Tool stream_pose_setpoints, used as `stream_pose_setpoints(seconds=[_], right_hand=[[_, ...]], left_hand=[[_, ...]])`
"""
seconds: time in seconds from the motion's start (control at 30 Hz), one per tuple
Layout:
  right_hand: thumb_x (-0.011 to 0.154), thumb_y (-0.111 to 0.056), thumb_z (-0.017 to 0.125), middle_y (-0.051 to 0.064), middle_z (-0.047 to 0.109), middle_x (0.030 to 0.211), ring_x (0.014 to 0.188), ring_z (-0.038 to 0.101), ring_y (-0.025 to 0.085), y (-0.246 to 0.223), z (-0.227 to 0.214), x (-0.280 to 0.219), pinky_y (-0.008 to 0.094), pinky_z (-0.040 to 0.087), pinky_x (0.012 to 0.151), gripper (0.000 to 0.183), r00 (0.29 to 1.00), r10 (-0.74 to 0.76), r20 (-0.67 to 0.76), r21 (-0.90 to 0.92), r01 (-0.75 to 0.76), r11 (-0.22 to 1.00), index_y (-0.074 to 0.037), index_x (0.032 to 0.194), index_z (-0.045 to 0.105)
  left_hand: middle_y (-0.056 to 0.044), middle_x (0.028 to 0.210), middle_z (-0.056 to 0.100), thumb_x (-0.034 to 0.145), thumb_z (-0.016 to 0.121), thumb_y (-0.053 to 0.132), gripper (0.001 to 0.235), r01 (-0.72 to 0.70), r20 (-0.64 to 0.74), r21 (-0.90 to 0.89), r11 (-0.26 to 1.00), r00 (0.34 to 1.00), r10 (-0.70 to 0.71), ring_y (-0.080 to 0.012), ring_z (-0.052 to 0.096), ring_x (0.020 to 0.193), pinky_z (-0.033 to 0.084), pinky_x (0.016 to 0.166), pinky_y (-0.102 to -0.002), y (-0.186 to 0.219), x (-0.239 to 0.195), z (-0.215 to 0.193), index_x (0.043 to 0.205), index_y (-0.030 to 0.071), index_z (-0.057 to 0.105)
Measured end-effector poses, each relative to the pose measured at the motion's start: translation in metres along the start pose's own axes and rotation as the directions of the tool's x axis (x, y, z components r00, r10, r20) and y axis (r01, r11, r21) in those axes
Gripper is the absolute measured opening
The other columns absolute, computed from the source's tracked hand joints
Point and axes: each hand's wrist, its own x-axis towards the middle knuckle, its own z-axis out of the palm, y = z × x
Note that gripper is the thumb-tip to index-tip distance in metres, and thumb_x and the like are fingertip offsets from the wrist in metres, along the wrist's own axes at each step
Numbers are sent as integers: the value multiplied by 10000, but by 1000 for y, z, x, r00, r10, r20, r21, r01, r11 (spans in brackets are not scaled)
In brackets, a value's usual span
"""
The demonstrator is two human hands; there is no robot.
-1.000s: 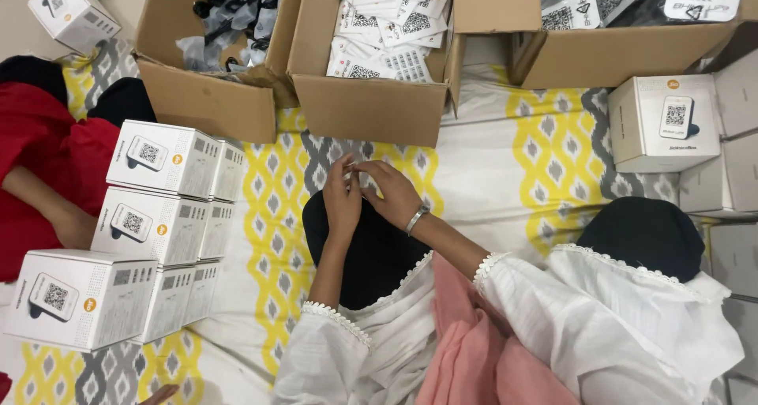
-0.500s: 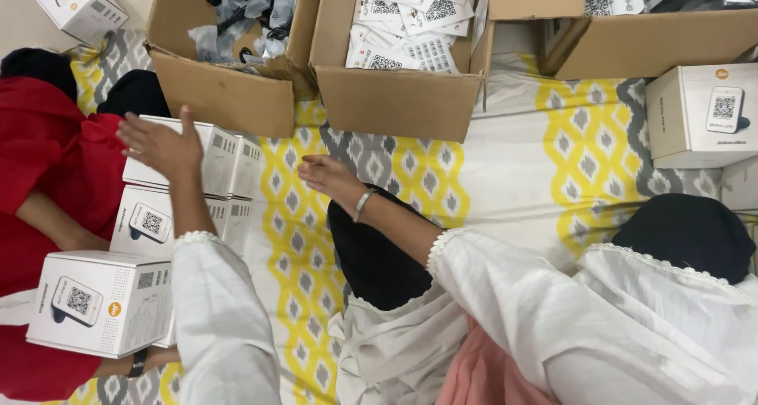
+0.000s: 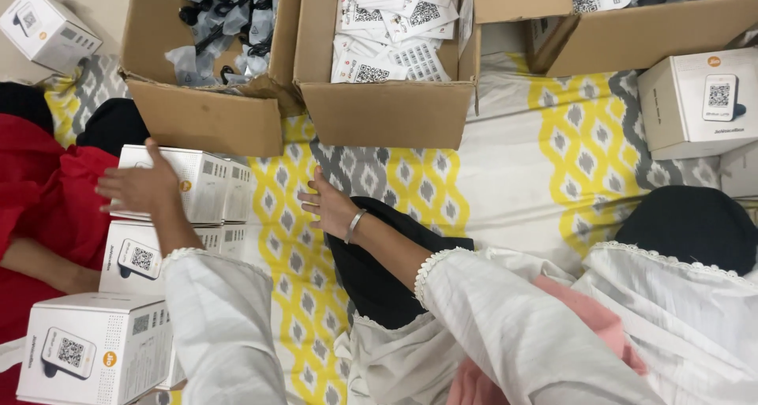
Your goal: The person labels and packs electronic product boxes in a warehouse setting.
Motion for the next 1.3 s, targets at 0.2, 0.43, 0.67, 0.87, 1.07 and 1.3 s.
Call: stream_pose_setpoints(seconds=[0.2, 0.43, 0.67, 0.87, 1.07, 1.3], right_hand=[[782, -884, 338, 155, 203, 1686, 1569, 131, 336, 6, 7, 16, 676, 38, 1202, 1183, 999, -14, 34, -43, 16, 999, -114, 1632, 48], [769, -861, 205, 85, 248, 1645, 1485, 224, 392, -21, 8, -10, 767, 28, 1059, 1046, 998, 53, 28, 172, -57, 984, -250, 1618, 222], [1024, -578, 418, 55, 433, 1554, 1440, 419, 293, -38, -25, -99, 634, 362, 1143, 617, 882, -413, 226, 515, 252, 819, -266, 1551, 350], [1027, -362, 581, 36, 490, 1506, 1416, 460, 262, -58, -137, -223, 570, 392, 1155, 564, 804, -593, 45, 513, 491, 704, -247, 1536, 368], [834, -246, 781, -48, 573, 1404, 1251, 534, 146, -117, -242, -348, 377, 482, 965, 790, 563, -732, -383, -571, 479, 667, -213, 1543, 433], [702, -309, 912, 130, 407, 1597, 1462, 373, 349, -119, -273, -348, 447, 340, 1172, 815, 484, -875, 1, -999, 44, 23, -164, 1426, 566]], left_hand=[[-341, 1278, 533, 884, 555, 931, 1120, 205, 564, -70, 976, 815, -131, -525, 465, 1234, 265, 1095, -660, 46, -1, -123, 1263, -122, 529], [-257, 1057, 633, 814, 783, 671, 831, -84, 299, -392, 916, 930, 213, -454, 615, 1008, 454, 939, -537, 158, -115, -270, 1183, -37, 555], [-257, 1336, 582, 937, 810, 335, 617, -186, 68, -756, 627, 931, 358, -441, 481, 1331, 334, 1114, -550, 195, -78, -420, 1355, -3, 509], [-174, 1406, 585, 880, 861, 229, 608, -25, 149, -950, 310, 838, 525, -397, 485, 1408, 378, 1177, -498, 265, -151, -499, 1354, 45, 528], [-196, 1452, 520, 744, 902, 262, 937, 633, 542, -768, 97, 562, 625, -350, 530, 1337, 442, 1098, -436, 353, -299, -483, 1481, 21, 376], [-128, 1178, 642, 713, 938, 331, 969, 998, 817, 39, 52, -62, 574, -211, 658, 975, 581, 845, -312, 374, -426, -397, 1423, -117, 454]])
